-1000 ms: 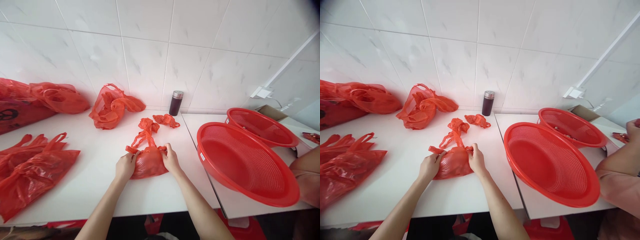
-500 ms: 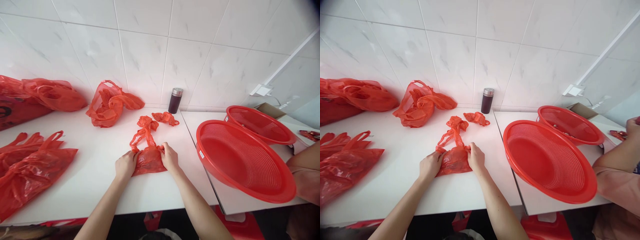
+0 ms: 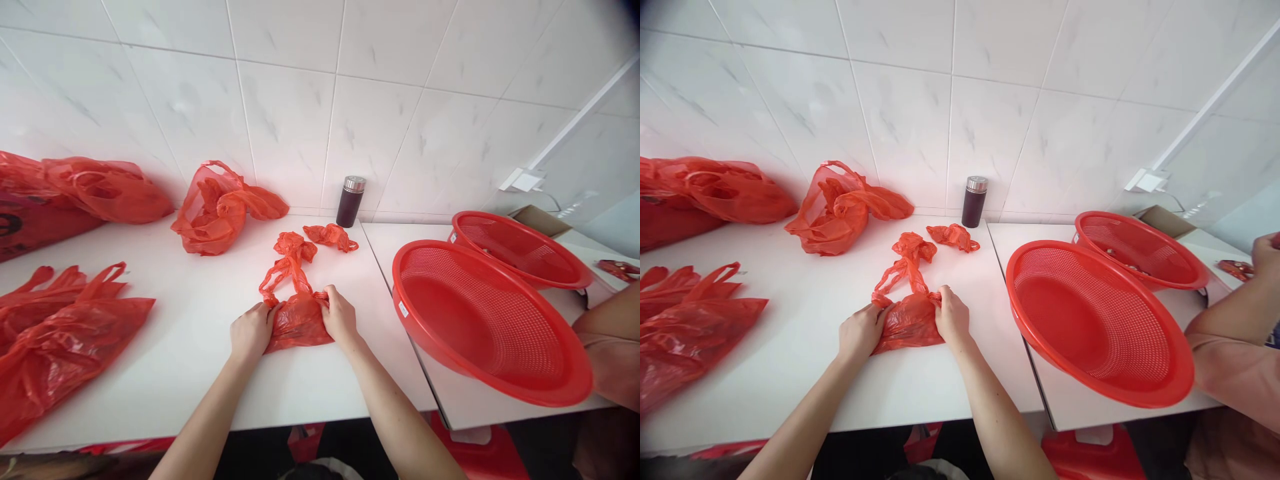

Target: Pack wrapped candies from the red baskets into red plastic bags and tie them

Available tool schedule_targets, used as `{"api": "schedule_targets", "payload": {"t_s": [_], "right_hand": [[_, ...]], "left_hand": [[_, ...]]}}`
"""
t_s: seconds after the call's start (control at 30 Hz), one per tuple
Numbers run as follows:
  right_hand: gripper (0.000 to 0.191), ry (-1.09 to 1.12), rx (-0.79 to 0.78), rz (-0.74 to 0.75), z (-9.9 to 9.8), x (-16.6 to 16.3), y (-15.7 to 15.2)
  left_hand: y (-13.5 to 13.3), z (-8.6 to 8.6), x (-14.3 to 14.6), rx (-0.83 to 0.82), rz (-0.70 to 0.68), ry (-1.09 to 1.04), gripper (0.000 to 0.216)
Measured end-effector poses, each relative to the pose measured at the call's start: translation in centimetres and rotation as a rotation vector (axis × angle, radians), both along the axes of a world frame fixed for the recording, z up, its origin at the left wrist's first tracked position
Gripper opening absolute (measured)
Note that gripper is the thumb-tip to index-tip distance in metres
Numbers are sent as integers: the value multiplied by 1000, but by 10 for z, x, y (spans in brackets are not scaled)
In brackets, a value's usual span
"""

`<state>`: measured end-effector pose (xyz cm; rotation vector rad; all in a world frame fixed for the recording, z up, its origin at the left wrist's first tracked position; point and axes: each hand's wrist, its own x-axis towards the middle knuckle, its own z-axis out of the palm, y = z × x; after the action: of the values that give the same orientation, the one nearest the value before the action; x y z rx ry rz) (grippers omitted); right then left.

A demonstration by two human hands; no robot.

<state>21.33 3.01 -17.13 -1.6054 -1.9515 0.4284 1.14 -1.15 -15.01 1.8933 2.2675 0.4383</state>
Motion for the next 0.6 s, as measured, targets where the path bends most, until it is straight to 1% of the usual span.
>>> {"api": "schedule_targets", "payload": {"t_s": [0.17,0.23,0.3,0.37,0.47,0.57,0.6], "right_hand": [[15,50,-13,-2,6,2,-4],[14,152,-43,15,12,3,-8],[18,306,-87,45,18,4,-13],[27,394,-127,62,21,4,-16],[36,291,-132,37,17,1,-15],[26,153,-90,18,9,-1,-11],[23,120,-76,18,6,-2,-10]], "left_hand": [[-1,4,-1,8,21,-82,49],[-3,9,1,26,13,-140,52],[-5,14,3,45,-18,-203,52],[-6,17,7,47,-59,-254,48],[-5,16,10,2,-97,-296,47],[-3,11,9,-18,-102,-314,28],[-3,9,9,-13,-102,-316,25]]}}
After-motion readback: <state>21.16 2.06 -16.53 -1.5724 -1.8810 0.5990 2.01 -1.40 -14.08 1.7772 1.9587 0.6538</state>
